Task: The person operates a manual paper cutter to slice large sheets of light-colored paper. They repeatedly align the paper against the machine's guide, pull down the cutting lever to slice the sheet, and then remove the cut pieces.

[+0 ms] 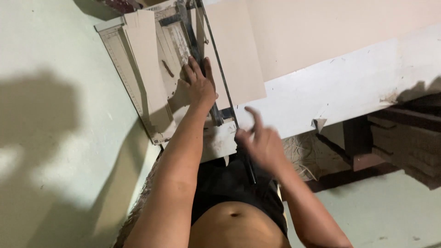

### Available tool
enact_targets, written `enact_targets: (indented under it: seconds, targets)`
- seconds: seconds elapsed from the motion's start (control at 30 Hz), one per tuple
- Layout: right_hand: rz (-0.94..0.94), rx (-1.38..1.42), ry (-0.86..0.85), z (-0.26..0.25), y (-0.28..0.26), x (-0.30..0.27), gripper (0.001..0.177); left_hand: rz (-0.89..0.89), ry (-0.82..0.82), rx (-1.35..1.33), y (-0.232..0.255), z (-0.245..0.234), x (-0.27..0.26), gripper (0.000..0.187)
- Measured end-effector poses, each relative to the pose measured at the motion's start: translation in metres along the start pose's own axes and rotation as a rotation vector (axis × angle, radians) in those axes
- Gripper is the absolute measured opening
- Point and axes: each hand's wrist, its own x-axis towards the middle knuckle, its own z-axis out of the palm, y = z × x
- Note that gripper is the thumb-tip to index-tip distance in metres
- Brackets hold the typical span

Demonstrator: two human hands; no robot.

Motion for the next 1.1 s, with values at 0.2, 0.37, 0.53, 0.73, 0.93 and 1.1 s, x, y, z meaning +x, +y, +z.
enact_targets:
  seconds: [0.2, 0.37, 0.53, 0.73, 0.93, 1.1]
  targets:
    - [0.065, -0.427, -0.115, 0.107, 0.088, 0.016, 0.066, 0.011, -0.001, -0.051, -0.001, 0.008, 0.01, 0.115]
    - [0.063, -0.312, -0.099, 0.115, 0.116, 0.026, 0.073, 0.026, -0.006, -0.074, -0.004, -0.007, -0.014, 0.113]
    - [0.1, -0.007, -0.161, 0.002, 0.007, -0.048, 0.085, 0.203, 0.159, -0.1, -0.013, 0.05, 0.012, 0.062]
    - [0.025, -0.25, 0.204, 0.023, 0.095, 0.066, 0.051, 0.788, 0.216, 0.357, -0.051, 0.108, 0.001, 0.016]
    - [-0.028, 0.396, 0.207, 0.036, 0.16, 0.149, 0.055, 0.601, 0.026, 0.843, -0.127, 0.01, -0.026, 0.019]
    - [0.031, 0.838, 0.183, 0.021, 0.162, 0.089, 0.052, 0.088, -0.007, 0.092, -0.111, -0.071, -0.055, 0.056]
